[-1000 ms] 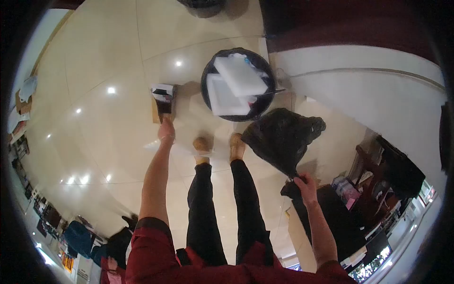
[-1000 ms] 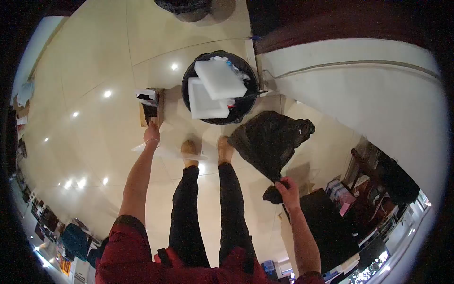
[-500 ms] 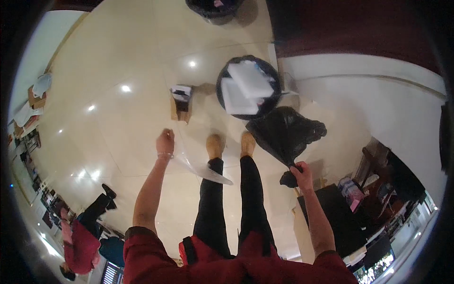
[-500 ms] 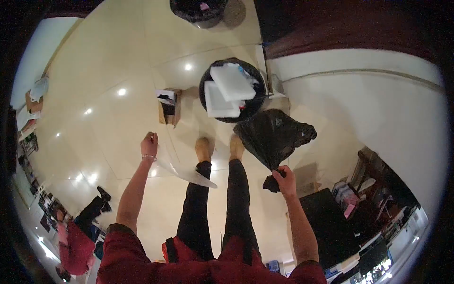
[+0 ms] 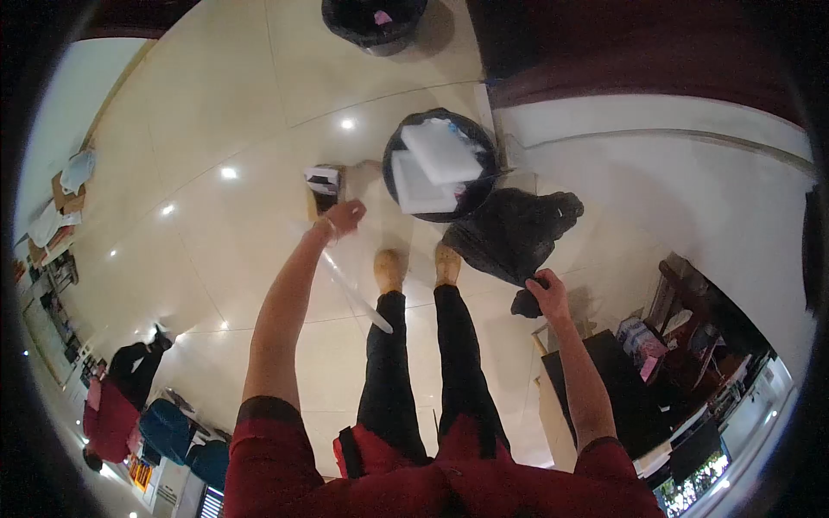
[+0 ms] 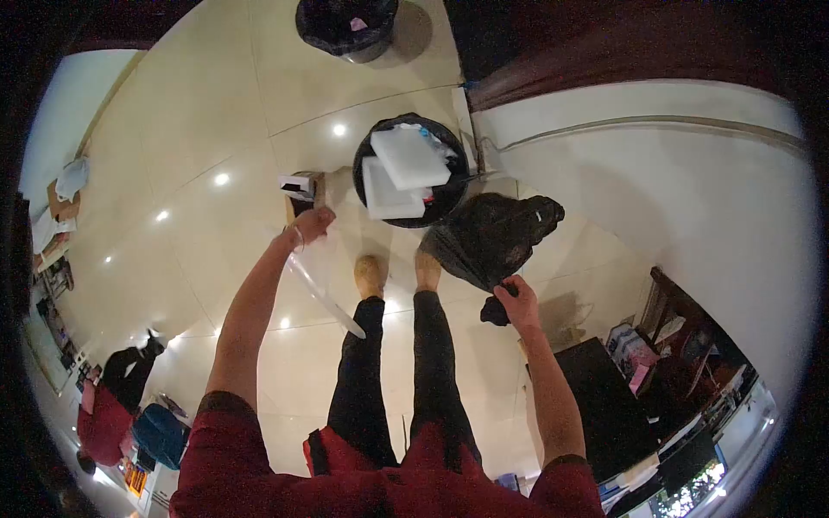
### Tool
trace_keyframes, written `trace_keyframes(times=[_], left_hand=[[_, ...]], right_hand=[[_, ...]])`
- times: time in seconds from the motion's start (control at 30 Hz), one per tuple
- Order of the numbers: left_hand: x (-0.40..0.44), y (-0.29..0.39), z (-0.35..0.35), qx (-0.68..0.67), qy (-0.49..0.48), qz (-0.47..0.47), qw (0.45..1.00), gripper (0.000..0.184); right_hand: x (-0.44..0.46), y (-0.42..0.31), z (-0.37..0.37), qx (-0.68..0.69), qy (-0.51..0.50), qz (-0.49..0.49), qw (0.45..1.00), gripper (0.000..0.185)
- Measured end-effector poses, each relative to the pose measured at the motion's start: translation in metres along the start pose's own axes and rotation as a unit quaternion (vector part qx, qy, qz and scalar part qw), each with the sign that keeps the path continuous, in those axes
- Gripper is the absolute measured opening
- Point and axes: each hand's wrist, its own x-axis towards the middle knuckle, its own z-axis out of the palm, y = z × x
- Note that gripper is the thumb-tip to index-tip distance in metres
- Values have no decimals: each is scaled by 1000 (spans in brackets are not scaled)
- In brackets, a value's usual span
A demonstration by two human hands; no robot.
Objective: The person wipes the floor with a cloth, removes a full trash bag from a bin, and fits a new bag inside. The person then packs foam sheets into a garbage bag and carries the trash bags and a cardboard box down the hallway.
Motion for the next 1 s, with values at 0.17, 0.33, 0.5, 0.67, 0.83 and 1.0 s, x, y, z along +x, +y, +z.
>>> trace_keyframes(times=[0.17,0.33,0.5,0.67,0.83,1.0], left_hand=[[81,-37,19,-32,33,-4,999,31],[112,27,-22,-231,250,-70,938,26],[117,28,-10,-187,289,-50,938,19],[112,-31,10,-108,173,6,979,22],[108,52,-38,-308,108,-265,907,35],[134,30,-24,-285,218,-104,927,34]], right_hand=[[28,11,18,29,-37,0,999,35],[84,27,56,26,-129,-3,991,52],[137,17,109,81,-77,-21,993,64],[187,52,133,145,-187,99,967,77],[176,32,112,2,-159,41,986,77],[174,30,101,-121,-171,17,978,75]])
